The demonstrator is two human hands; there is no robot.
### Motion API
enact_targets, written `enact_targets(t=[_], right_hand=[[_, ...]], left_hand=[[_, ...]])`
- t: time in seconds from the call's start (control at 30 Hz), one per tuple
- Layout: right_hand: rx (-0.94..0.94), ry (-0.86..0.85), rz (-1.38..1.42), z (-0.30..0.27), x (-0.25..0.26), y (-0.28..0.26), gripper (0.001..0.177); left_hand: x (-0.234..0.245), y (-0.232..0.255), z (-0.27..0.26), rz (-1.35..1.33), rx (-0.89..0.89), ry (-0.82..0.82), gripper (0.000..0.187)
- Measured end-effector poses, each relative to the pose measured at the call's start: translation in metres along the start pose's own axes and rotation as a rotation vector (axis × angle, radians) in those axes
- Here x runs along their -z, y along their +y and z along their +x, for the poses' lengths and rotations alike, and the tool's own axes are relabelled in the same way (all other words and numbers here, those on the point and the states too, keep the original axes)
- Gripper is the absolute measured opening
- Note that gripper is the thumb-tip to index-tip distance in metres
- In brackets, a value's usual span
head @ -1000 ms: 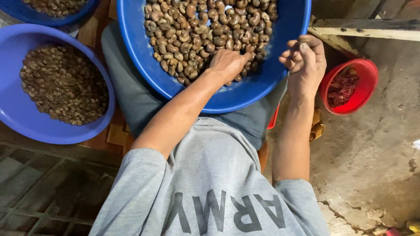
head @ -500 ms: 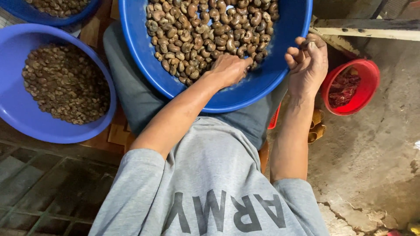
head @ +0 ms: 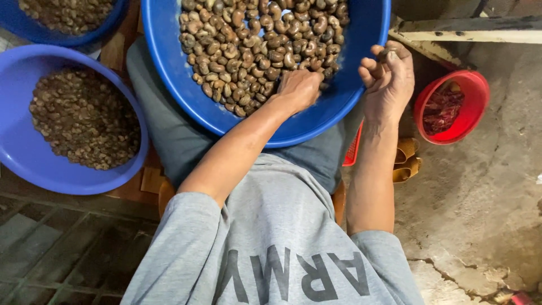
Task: Sorting cashews by hand from a large blue basin into smaller blue basins based on quality or size.
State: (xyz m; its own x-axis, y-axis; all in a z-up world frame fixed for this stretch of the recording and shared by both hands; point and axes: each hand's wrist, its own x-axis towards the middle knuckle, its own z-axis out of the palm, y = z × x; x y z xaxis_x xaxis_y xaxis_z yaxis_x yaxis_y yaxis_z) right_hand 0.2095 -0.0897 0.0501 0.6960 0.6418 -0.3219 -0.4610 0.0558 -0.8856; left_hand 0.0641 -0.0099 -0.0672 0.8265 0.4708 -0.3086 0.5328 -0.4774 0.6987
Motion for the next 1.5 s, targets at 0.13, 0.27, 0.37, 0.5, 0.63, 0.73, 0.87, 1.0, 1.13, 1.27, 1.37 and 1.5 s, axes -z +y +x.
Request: enact_targets(t=[0.13,0.27,0.37,0.5,0.63,0.73,0.87,1.0,1.13,1.27,1.37,1.5], right_hand=[[-0.018,-0.001,0.001,0.002,0.003,0.001,0.030],[-0.022,0.009,0.002,0.004,0.003,0.000,0.030],[-0.046,-0.007,0.027,0.003,0.005,-0.001,0.031],[-0.038,-0.008,0.037,0.001,-0.007,-0.007,0.026],[-0.024,-0.069,-0.460,-0.010,-0.042,-0.011,0.032],[0.263,-0.444,-1.209,-0.008,-0.057,0.000,0.024],[0.448,-0.440,-1.908,0.017,-0.030,0.052,0.021],[0.507,-0.480,-2.322,0.032,-0.017,0.096,0.020],[0.415,-0.767,-2.068,0.009,-0.023,0.088,0.030],[0.111,-0.743,-1.838,-0.014,-0.056,0.054,0.057],[0.407,-0.568,-1.589,-0.010,-0.061,0.043,0.050],[0.354,-0.468,-1.550,0.004,-0.063,0.045,0.008]], left_hand=[[0.008,0.006,0.002,-0.145,0.124,-0.168,0.031],[0.074,0.012,-0.025,-0.582,0.274,-0.181,0.032],[0.092,-0.010,-0.044,-1.065,0.072,-0.157,0.018],[0.123,-0.024,-0.079,-1.363,-0.084,-0.084,0.033],[0.123,-0.031,-0.095,-1.425,0.069,0.130,0.019],[0.116,-0.036,-0.100,-1.430,0.116,0.168,0.013],[0.118,-0.039,-0.102,-1.432,0.082,0.175,0.013],[0.119,-0.039,-0.102,-1.496,0.100,0.196,0.011],[0.123,-0.035,-0.105,-1.490,0.131,0.225,0.013],[0.125,-0.033,-0.105,-1.496,0.146,0.240,0.017],[0.121,-0.035,-0.103,-1.455,0.123,0.219,0.008],[0.117,-0.034,-0.099,-1.421,0.153,0.213,0.006]])
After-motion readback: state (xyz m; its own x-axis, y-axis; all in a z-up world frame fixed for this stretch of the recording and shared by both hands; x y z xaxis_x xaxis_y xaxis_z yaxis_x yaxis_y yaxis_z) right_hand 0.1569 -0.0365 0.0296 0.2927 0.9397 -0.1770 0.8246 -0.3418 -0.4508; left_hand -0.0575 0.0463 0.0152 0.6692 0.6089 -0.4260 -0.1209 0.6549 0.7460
